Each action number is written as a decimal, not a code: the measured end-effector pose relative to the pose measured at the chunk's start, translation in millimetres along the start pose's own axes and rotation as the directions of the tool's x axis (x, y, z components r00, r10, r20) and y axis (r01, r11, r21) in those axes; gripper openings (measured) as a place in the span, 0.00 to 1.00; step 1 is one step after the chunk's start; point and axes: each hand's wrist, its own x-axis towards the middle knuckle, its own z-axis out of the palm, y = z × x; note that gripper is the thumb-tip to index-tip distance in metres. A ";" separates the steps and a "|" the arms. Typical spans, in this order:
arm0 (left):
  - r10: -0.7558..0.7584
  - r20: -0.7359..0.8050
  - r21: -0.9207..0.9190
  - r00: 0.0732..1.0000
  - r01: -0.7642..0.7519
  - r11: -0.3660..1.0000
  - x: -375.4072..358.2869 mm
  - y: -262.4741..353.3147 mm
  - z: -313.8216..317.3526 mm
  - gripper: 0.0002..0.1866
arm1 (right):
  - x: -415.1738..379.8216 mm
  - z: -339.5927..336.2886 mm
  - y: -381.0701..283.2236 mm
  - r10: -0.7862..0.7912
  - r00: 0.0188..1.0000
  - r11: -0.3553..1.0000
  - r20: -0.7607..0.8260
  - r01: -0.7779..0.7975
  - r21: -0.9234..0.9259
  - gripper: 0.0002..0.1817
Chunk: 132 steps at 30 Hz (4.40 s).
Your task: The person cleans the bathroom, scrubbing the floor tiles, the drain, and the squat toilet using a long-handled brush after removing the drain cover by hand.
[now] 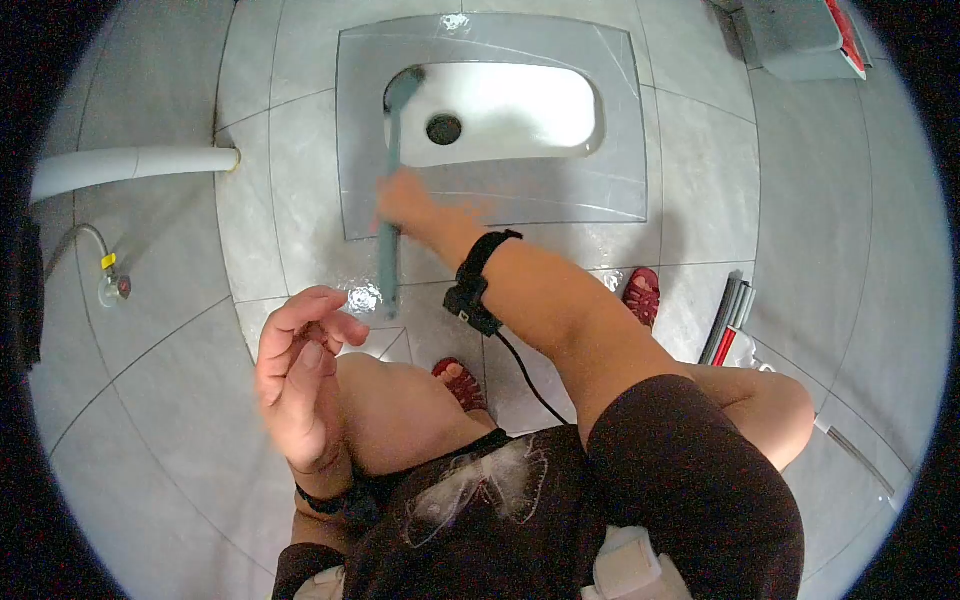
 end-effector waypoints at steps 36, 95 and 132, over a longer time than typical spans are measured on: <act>-0.162 0.220 -0.019 0.962 0.170 0.985 41.9 -16.5 76.1 0.12 | -250.9 -147.1 43.6 0.266 0.963 0.493 -0.050 -0.181 -0.851 0.16; -0.618 0.211 0.917 0.757 0.065 0.392 -175.5 33.2 117.6 0.13 | -557.1 -161.0 200.4 0.493 0.747 0.862 -0.446 -0.487 0.140 0.27; -0.565 0.244 0.950 0.788 -0.076 0.304 -44.9 82.7 245.3 0.24 | -474.8 -348.3 210.9 0.524 0.759 0.743 -0.387 -0.629 -0.227 0.30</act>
